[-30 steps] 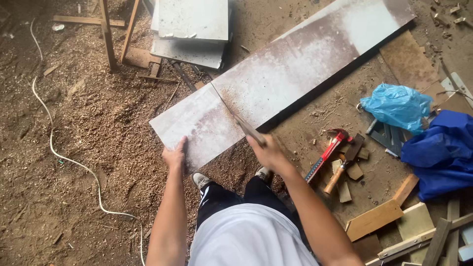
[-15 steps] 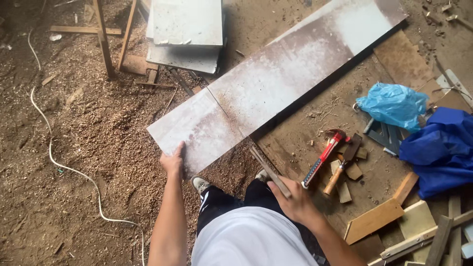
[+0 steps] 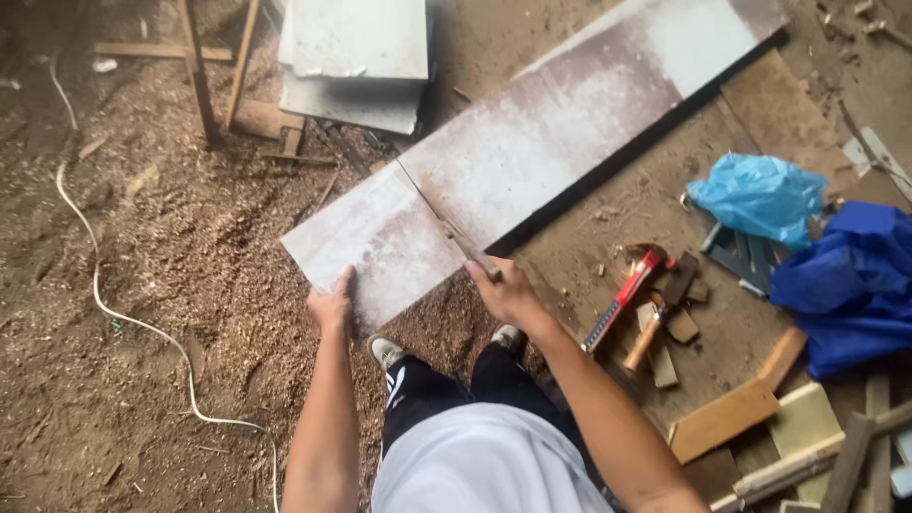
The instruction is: The person uses a hand saw to cut a long plank of wood resting on a wooden support. The person holds the plank steady with one hand while sawing with the other, creating sawdust as the cut progresses.
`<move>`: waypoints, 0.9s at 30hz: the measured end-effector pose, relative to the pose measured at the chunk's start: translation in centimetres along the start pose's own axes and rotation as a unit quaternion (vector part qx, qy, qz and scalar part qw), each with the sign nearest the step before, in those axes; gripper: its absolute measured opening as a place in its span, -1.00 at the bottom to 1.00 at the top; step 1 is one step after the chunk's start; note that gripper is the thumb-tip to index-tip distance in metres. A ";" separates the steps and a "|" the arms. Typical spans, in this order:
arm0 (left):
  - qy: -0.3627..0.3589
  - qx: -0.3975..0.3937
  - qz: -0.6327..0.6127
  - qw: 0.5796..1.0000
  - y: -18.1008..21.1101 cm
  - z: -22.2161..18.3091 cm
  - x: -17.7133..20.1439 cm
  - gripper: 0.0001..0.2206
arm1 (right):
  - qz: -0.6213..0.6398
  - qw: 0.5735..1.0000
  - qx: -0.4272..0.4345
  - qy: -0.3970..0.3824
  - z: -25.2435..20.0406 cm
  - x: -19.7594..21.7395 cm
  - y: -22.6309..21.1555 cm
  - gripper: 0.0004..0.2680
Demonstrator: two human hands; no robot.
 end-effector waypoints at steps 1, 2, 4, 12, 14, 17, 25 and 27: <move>-0.002 -0.003 -0.007 1.000 0.8 0.3 -0.4 -0.48 | 0.003 1.000 0.000 -0.003 1.2 -0.6 -1.2 -0.75; -0.004 0.002 -0.005 1.000 0.5 0.0 0.0 -0.49 | -0.009 1.000 -0.021 -0.010 1.4 -1.6 -1.8 -0.74; -0.002 -0.013 0.000 1.000 0.7 -0.3 0.2 -0.48 | -0.034 0.998 -0.056 -0.015 1.9 -2.2 -2.3 -0.69; -0.008 -0.008 -0.051 0.999 1.4 -0.8 -0.2 -0.49 | 0.019 1.000 -0.015 0.015 -11.7 5.5 2.3 -0.70; 0.000 -0.010 -0.028 1.000 0.9 -1.0 -0.2 -0.49 | 0.001 0.999 -0.017 0.038 -14.2 6.9 2.9 -0.67; 0.006 -0.032 -0.027 0.999 1.1 -1.1 -0.1 -0.44 | -0.006 1.000 -0.013 0.020 -13.9 7.3 1.3 -0.64; 0.010 -0.018 -0.004 1.000 0.8 -1.2 -0.3 -0.41 | -0.061 0.993 -0.079 -0.059 -0.2 3.2 -3.1 -0.59; 0.017 0.007 0.026 0.999 0.0 -1.4 0.2 -0.39 | -0.015 0.996 -0.076 -0.045 2.3 1.1 -3.5 -0.59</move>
Point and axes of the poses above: each hand's wrist, its own z-axis towards the middle knuckle, its own x-axis out of the back of the hand, y = z × x, the point moved 7 cm from there along z, towards the middle knuckle, and after that the axes turned 11 degrees about y, right-handed, at the moved point
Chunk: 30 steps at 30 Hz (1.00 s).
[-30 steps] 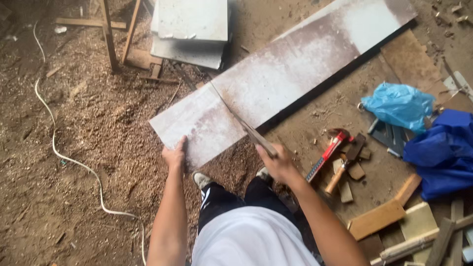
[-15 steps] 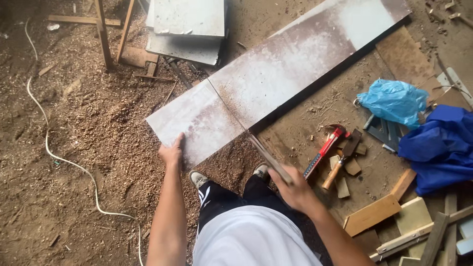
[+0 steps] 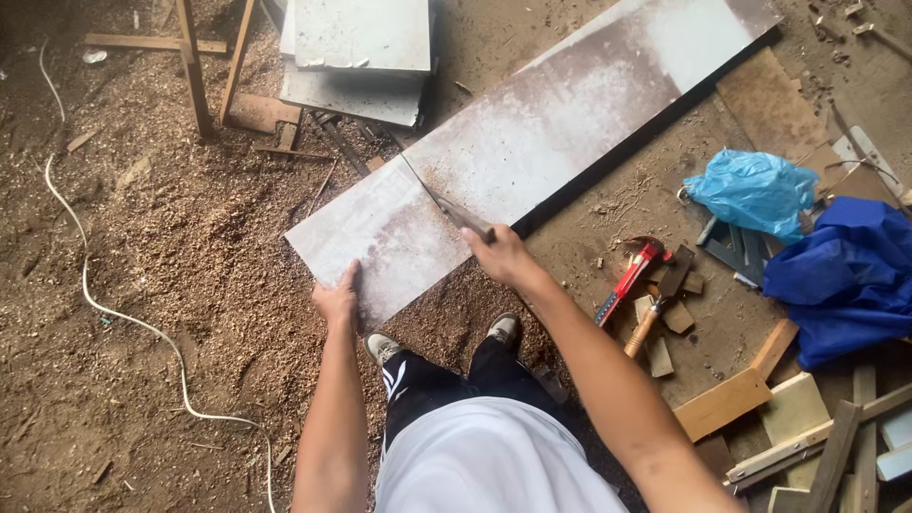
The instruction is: The person uses a hand saw to cut a long plank of wood resting on a wooden support. The person holds the plank steady with one hand while sawing with the other, creating sawdust as the cut progresses.
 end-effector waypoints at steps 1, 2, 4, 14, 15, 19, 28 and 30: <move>-0.002 -0.003 -0.001 1.000 0.1 0.0 -0.2 -0.40 | -0.015 1.000 0.018 0.002 0.8 -0.8 0.0 -0.60; -0.003 -0.006 -0.003 1.000 0.3 0.0 -0.4 -0.41 | -0.030 0.999 0.037 0.005 1.5 -1.5 -0.1 -0.60; 0.000 -0.006 -0.018 1.000 0.4 0.3 -0.1 -0.43 | -0.034 0.997 0.071 0.007 1.1 -2.3 0.5 -0.68; -0.014 -0.024 -0.049 0.998 0.9 0.5 -0.6 -0.48 | 0.012 0.983 0.137 0.124 -14.6 6.1 7.9 -0.69; -0.012 -0.026 -0.042 0.999 0.8 0.5 -0.5 -0.49 | 0.017 0.987 0.119 0.107 -14.2 5.6 7.9 -0.72; -0.011 -0.009 -0.044 0.999 0.6 0.3 -0.4 -0.49 | 0.072 0.986 0.144 0.039 -7.9 3.1 4.8 -0.68; -0.009 0.000 -0.024 1.000 1.3 0.4 -0.3 -0.50 | -0.035 0.999 0.022 -0.019 3.6 -3.5 0.7 -0.64; -0.005 0.025 -0.025 0.999 0.6 0.0 -0.3 -0.50 | 0.018 0.998 0.053 -0.010 0.5 -2.6 1.8 -0.67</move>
Point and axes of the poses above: each hand's wrist, its own z-axis towards the middle knuckle, its own x-axis out of the back of the hand, y = z × x, the point moved 7 cm from there along z, towards the middle knuckle, and after that the axes turned 11 degrees about y, right-handed, at the moved point
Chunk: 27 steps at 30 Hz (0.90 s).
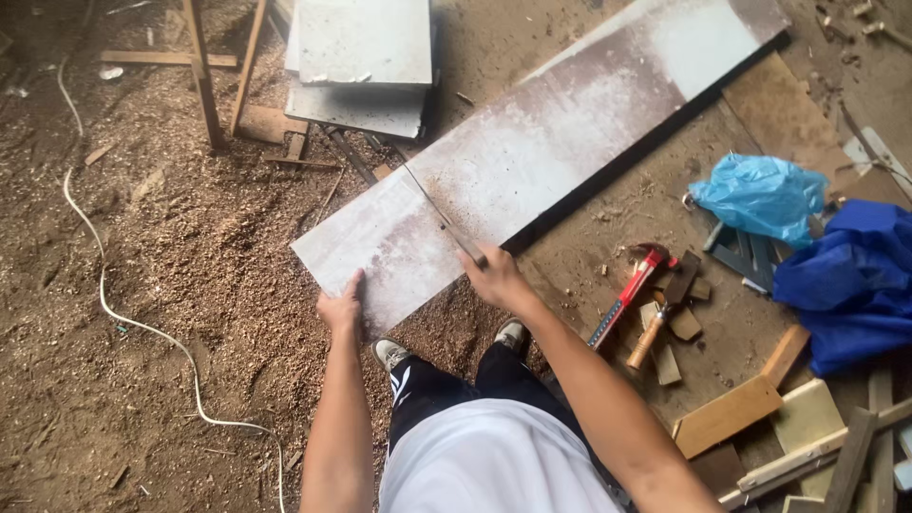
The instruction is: The person uses a hand saw to cut a long plank of wood resting on a wooden support. The person holds the plank steady with one hand while sawing with the other, creating sawdust as the cut progresses.
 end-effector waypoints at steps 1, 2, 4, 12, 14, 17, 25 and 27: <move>-0.003 -0.001 -0.005 1.000 0.0 0.0 -0.1 -0.49 | 0.024 0.999 0.022 0.006 -1.7 0.8 0.2 -0.69; -0.006 -0.001 -0.011 1.000 0.0 0.1 -0.1 -0.49 | 0.015 1.000 -0.010 0.010 -4.0 1.6 1.4 -0.69; -0.006 -0.012 -0.016 1.000 0.2 0.2 0.3 -0.48 | 0.005 0.999 0.014 0.052 -9.7 3.9 2.9 -0.74; -0.003 -0.011 0.015 1.000 0.1 0.1 0.1 -0.48 | 0.042 0.991 0.054 0.116 -14.1 6.2 5.9 -0.72; -0.006 0.006 0.013 1.000 -0.4 0.1 0.2 -0.50 | 0.058 0.989 0.095 0.099 -10.5 4.4 4.2 -0.74; -0.004 0.000 0.014 1.000 -0.3 0.3 0.0 -0.50 | 0.006 0.997 0.056 0.052 -3.4 1.3 2.6 -0.69; -0.010 -0.064 -0.034 0.997 -0.4 0.5 -0.1 -0.47 | 0.013 0.999 0.019 0.029 0.0 0.3 1.6 -0.67; -0.007 -0.022 -0.026 0.999 -0.8 0.7 0.0 -0.48 | 0.017 0.997 0.048 0.053 -4.1 1.9 2.3 -0.68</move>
Point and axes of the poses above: each hand's wrist, its own z-axis towards the middle knuckle, its own x-axis out of the back of the hand, y = z × x, the point moved 7 cm from there along z, towards the middle knuckle, and after that the axes turned 11 degrees about y, right-handed, at the moved point
